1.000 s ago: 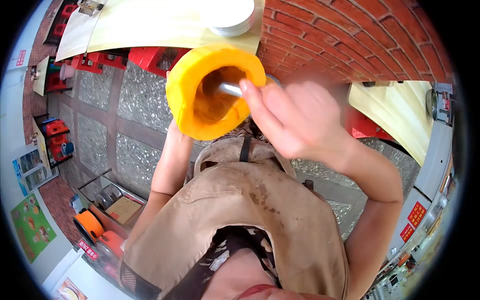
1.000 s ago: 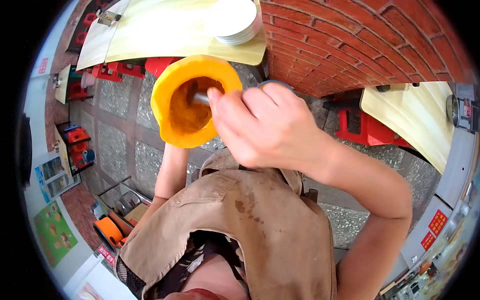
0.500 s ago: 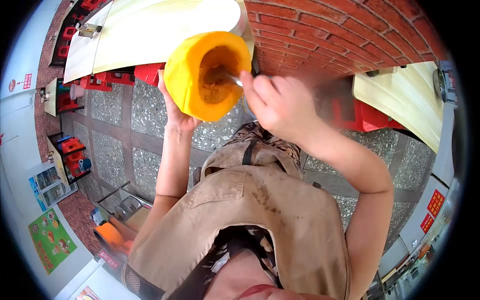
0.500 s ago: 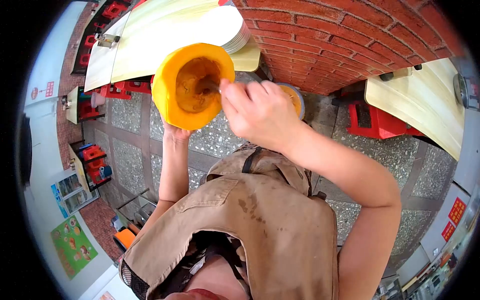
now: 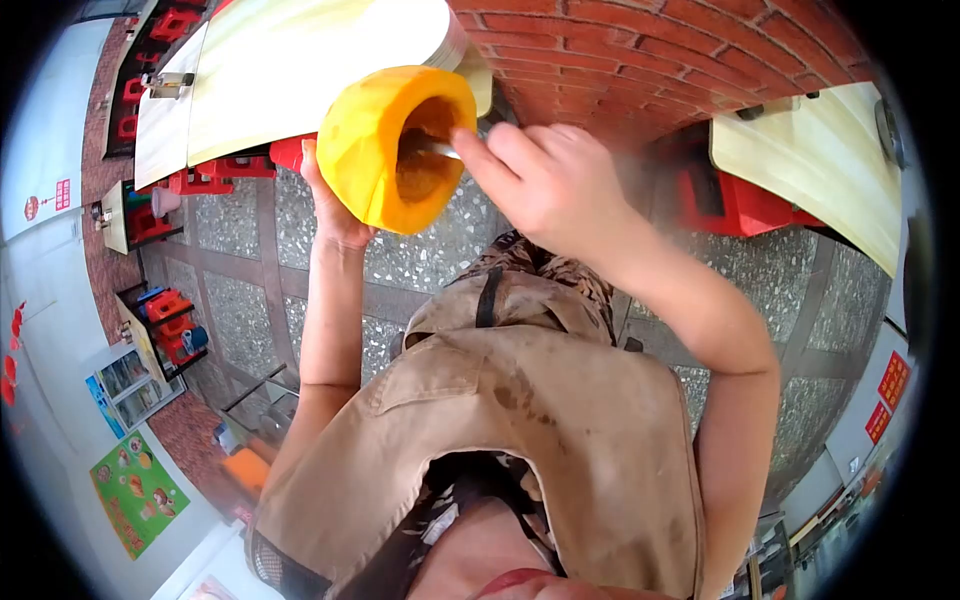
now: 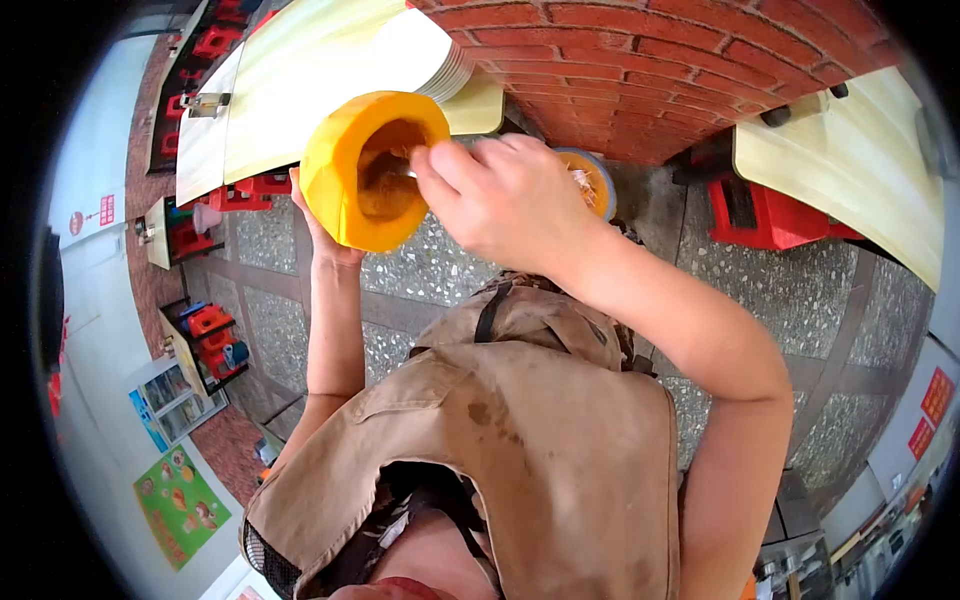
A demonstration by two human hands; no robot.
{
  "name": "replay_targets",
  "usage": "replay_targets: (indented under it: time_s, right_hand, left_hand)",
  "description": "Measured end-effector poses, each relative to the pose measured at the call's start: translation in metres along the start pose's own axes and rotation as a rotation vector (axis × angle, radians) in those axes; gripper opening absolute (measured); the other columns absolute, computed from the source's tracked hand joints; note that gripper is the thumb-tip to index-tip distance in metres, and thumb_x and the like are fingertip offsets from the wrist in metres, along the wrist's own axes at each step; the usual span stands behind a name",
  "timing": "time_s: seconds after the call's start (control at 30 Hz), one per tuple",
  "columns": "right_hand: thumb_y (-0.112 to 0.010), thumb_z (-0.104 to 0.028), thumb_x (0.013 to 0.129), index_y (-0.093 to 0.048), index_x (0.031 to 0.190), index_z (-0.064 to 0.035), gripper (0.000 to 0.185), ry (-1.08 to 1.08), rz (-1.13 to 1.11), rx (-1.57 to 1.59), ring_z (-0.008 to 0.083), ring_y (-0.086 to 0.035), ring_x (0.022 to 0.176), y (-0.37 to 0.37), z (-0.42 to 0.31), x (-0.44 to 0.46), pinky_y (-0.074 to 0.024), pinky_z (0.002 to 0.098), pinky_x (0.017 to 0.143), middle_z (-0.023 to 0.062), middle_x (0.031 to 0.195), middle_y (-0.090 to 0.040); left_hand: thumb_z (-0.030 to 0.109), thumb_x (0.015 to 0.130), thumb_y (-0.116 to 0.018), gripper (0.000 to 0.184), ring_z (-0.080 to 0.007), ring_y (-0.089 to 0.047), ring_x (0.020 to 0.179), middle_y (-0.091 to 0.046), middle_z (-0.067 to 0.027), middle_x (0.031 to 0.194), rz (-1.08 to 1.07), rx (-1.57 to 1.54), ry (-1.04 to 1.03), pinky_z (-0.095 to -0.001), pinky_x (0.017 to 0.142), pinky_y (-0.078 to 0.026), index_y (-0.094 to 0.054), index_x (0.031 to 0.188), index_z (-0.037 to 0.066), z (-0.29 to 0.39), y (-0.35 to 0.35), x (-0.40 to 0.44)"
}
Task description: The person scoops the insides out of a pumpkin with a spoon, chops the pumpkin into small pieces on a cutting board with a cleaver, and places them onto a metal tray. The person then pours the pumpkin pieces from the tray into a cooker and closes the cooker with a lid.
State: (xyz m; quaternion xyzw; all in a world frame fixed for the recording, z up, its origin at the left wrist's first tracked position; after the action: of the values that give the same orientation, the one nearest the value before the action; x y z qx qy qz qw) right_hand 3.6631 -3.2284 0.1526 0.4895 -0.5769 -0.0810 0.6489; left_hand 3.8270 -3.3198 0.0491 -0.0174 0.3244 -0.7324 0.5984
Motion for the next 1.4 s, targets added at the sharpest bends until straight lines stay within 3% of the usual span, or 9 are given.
replay_targets:
  time_s: [0.1, 0.17, 0.33, 0.7, 0.9, 0.97, 1.03, 1.13, 1.4]
  right_hand:
    - [-0.058, -0.014, 0.069, -0.063, 0.088, -0.0051, 0.021, -0.012, 0.061, 0.003, 0.0123, -0.053, 0.054, -0.009, 0.007, 0.002, -0.0452, 0.0253, 0.049, 0.0003, 0.071, -0.05]
    - [-0.058, -0.013, 0.069, -0.063, 0.088, -0.0061, 0.021, -0.03, -0.022, 0.0, 0.0118, -0.054, 0.055, -0.015, 0.016, -0.006, -0.0457, 0.0254, 0.05, -0.0003, 0.072, -0.05]
    - [-0.057, -0.014, 0.07, -0.062, 0.09, -0.0069, 0.021, 0.047, -0.068, -0.006, 0.0114, -0.055, 0.056, -0.005, 0.03, -0.026, -0.0462, 0.0257, 0.051, -0.0004, 0.073, -0.05]
    - [-0.058, -0.014, 0.07, -0.062, 0.094, -0.0069, 0.025, 0.014, -0.126, -0.088, 0.011, -0.053, 0.055, 0.007, 0.054, -0.073, -0.045, 0.0256, 0.05, -0.001, 0.071, -0.048]
    - [-0.058, -0.015, 0.071, -0.063, 0.092, -0.009, 0.023, -0.042, 0.102, -0.079, 0.0118, -0.055, 0.057, -0.001, 0.04, -0.042, -0.0462, 0.025, 0.051, 0.0001, 0.073, -0.048]
    - [-0.058, -0.014, 0.069, -0.063, 0.098, -0.0079, 0.031, -0.034, 0.061, -0.061, 0.0111, -0.052, 0.058, -0.018, 0.037, -0.036, -0.0449, 0.0259, 0.053, -0.0012, 0.073, -0.048]
    - [-0.057, -0.014, 0.069, -0.063, 0.096, -0.0066, 0.028, -0.048, 0.041, -0.063, 0.0113, -0.053, 0.06, -0.019, 0.04, -0.04, -0.0453, 0.0257, 0.054, -0.0016, 0.073, -0.048]
    - [-0.055, -0.014, 0.071, -0.062, 0.105, -0.0092, 0.035, -0.049, -0.018, -0.106, 0.012, -0.053, 0.061, -0.01, 0.049, -0.061, -0.0445, 0.026, 0.054, -0.002, 0.072, -0.047]
    - [-0.059, -0.012, 0.07, -0.064, 0.096, -0.0087, 0.026, -0.011, -0.055, -0.131, 0.0102, -0.049, 0.054, 0.017, 0.049, -0.071, -0.0433, 0.0253, 0.049, -0.0028, 0.068, -0.044]
  left_hand:
    - [0.069, 0.083, -0.034, 0.082, -0.0278, -0.048, 0.117, -0.046, -0.0145, 0.131, 0.02, 0.109, -0.013, -0.0419, 0.098, -0.042, -0.034, 0.135, 0.005, 0.004, -0.007, 0.003]
    - [0.069, 0.082, -0.034, 0.083, -0.0279, -0.048, 0.118, -0.046, -0.0149, 0.131, 0.007, 0.14, -0.018, -0.042, 0.098, -0.042, -0.034, 0.135, 0.005, 0.007, -0.009, 0.006]
    - [0.068, 0.083, -0.034, 0.082, -0.0277, -0.047, 0.12, -0.044, -0.0152, 0.133, -0.186, 0.264, 0.09, -0.0429, 0.099, -0.04, -0.032, 0.136, 0.005, -0.006, -0.027, 0.013]
    - [0.065, 0.084, -0.038, 0.08, -0.0274, -0.046, 0.121, -0.043, -0.0145, 0.134, -0.173, 0.387, 0.133, -0.0429, 0.1, -0.039, -0.031, 0.136, 0.005, -0.022, -0.024, 0.036]
    - [0.067, 0.083, -0.038, 0.082, -0.0274, -0.047, 0.12, -0.044, -0.0141, 0.133, -0.292, 0.19, 0.212, -0.0431, 0.1, -0.039, -0.033, 0.135, 0.005, -0.039, -0.039, 0.032]
    - [0.067, 0.083, -0.036, 0.08, -0.0275, -0.047, 0.12, -0.043, -0.0142, 0.134, -0.192, 0.253, 0.168, -0.0431, 0.1, -0.039, -0.033, 0.135, 0.005, -0.037, -0.04, 0.03]
    - [0.067, 0.084, -0.036, 0.08, -0.0273, -0.047, 0.12, -0.043, -0.0143, 0.134, -0.194, 0.24, 0.164, -0.0431, 0.1, -0.039, -0.033, 0.135, 0.005, -0.034, -0.04, 0.029]
    - [0.067, 0.084, -0.035, 0.08, -0.027, -0.047, 0.12, -0.043, -0.0143, 0.134, -0.21, 0.203, 0.175, -0.043, 0.1, -0.039, -0.033, 0.135, 0.005, -0.031, -0.035, 0.03]
    - [0.069, 0.082, -0.036, 0.083, -0.0272, -0.046, 0.12, -0.043, -0.014, 0.134, -0.172, 0.261, 0.172, -0.0433, 0.1, -0.04, -0.032, 0.136, 0.006, -0.028, -0.018, 0.027]
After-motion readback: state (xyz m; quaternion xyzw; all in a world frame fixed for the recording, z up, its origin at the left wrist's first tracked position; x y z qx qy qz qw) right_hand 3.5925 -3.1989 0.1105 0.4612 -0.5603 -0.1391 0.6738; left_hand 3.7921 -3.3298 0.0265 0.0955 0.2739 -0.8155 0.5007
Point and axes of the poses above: each hand's wrist, its own x-axis towards the middle knuckle, its own y-axis out of the back of the hand, z = x × y, the point moved 9 cm from there along x, towards the middle knuckle
